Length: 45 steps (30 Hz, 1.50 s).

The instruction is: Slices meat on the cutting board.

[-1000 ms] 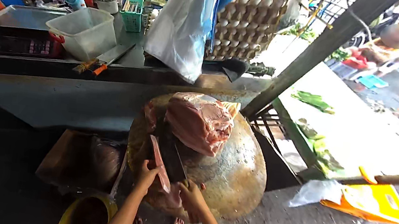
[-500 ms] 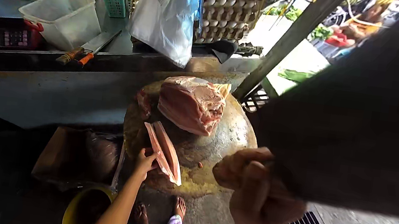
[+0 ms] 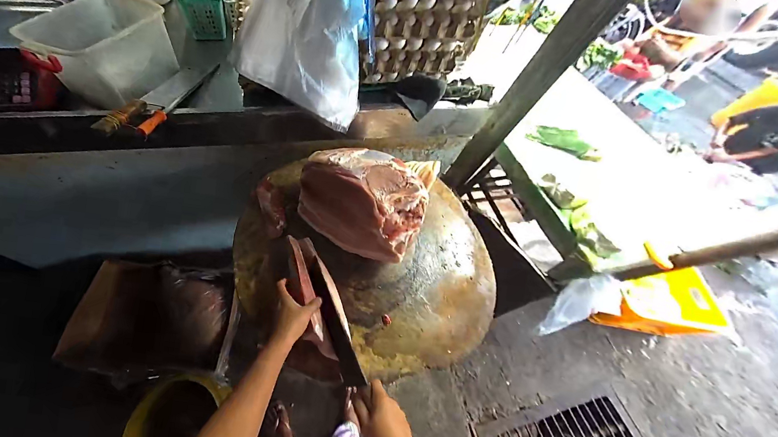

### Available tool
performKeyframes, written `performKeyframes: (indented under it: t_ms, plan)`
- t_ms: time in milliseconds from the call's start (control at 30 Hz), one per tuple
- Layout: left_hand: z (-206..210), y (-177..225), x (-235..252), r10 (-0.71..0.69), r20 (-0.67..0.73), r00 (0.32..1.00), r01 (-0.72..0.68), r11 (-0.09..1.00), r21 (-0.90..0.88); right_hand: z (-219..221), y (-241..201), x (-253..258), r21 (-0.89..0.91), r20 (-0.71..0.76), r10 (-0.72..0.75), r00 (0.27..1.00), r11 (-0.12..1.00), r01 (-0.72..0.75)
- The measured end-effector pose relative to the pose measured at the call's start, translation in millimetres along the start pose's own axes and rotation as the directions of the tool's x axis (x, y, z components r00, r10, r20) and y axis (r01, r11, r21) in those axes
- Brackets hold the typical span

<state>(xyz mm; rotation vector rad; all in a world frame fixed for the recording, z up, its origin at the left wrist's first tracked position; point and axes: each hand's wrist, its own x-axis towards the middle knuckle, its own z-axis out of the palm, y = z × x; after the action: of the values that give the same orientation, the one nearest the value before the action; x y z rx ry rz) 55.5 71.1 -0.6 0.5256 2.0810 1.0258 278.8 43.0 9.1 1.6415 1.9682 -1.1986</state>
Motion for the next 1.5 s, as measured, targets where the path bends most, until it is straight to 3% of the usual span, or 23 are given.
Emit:
performKeyframes:
  t_ms: [167, 267, 333, 400, 467, 500, 533, 567, 600, 633, 667, 700, 767, 967, 1100, 1200, 1300, 1400, 1500]
  plan:
    - [-18, -22, 10, -0.096, -0.012, 0.995, 0.093, 0.988, -0.127, -17, 15, 4, -0.002, -0.079, -0.071, 0.994, 0.997, 0.071]
    - [-25, -27, 6, -0.135, -0.027, 0.990, 0.131, 0.983, -0.129, -35, -9, -11, 0.135, -0.209, -0.231, 0.950, 0.956, 0.262]
    - [-24, -23, 0, -0.095, -0.074, 0.993, 0.090, 0.994, -0.068, -49, -33, -25, 0.175, -0.403, -0.375, 0.835, 0.864, 0.472]
    - [-21, -16, -5, -0.079, -0.112, 0.991, 0.079, 0.997, -0.012, -60, -61, -35, 0.112, -0.607, -0.489, 0.627, 0.728, 0.676]
    - [-20, -10, -8, -0.072, -0.142, 0.987, 0.081, 0.995, 0.059, -66, -86, -37, 0.035, -0.703, -0.542, 0.460, 0.620, 0.784]
    - [-21, -8, -9, -0.070, -0.149, 0.986, 0.084, 0.992, 0.090, -65, -93, -34, 0.018, -0.716, -0.549, 0.431, 0.603, 0.797]
    - [-21, -8, -9, -0.067, -0.151, 0.986, 0.085, 0.989, 0.120, -60, -96, -30, 0.018, -0.700, -0.549, 0.457, 0.627, 0.779]
    - [-22, -7, -9, -0.060, -0.150, 0.987, 0.082, 0.986, 0.143, -52, -94, -24, 0.033, -0.647, -0.536, 0.543, 0.691, 0.722]
    - [-24, -6, -10, -0.053, -0.149, 0.987, 0.077, 0.984, 0.162, -42, -90, -17, 0.053, -0.532, -0.494, 0.687, 0.791, 0.610]
    - [-25, -6, -11, -0.045, -0.149, 0.988, 0.072, 0.981, 0.181, -32, -85, -8, 0.048, -0.343, -0.394, 0.853, 0.899, 0.435]
    - [-26, -3, -12, -0.072, -0.135, 0.988, 0.097, 0.977, 0.189, -21, -81, 5, -0.001, -0.147, -0.258, 0.955, 0.965, 0.261]
    - [-26, -2, -12, -0.095, -0.134, 0.986, 0.120, 0.974, 0.192, -10, -76, 18, -0.067, -0.016, -0.144, 0.989, 0.987, 0.143]
    - [-29, -3, -12, -0.112, -0.140, 0.984, 0.137, 0.973, 0.185, -3, -74, 28, -0.122, 0.052, -0.066, 0.996, 0.990, 0.072]
    - [-69, -25, -13, -0.073, -0.094, 0.993, 0.079, 0.995, 0.066, -27, -65, 39, 0.002, -0.051, -0.102, 0.993, 0.995, 0.102]
    - [-80, -38, -13, -0.043, -0.054, 0.998, 0.043, 0.999, 0.000, -43, -92, 18, 0.125, -0.198, -0.252, 0.947, 0.952, 0.280]
    - [-80, -40, -13, -0.059, -0.046, 0.997, 0.058, 0.998, -0.011, -50, -122, 5, 0.105, -0.271, -0.345, 0.898, 0.917, 0.384]
    - [-83, -43, -14, -0.059, -0.053, 0.997, 0.058, 0.998, -0.024, -26, -132, 16, 0.022, -0.186, -0.249, 0.951, 0.966, 0.257]
    - [-91, -56, -14, -0.053, -0.047, 0.997, 0.049, 0.995, -0.090, 7, -105, 43, -0.038, -0.040, -0.116, 0.992, 0.993, 0.115]
    - [-106, -65, -13, -0.011, 0.004, 1.000, 0.012, 0.975, -0.221, -10, -76, 49, 0.007, -0.047, -0.090, 0.995, 0.996, 0.091]
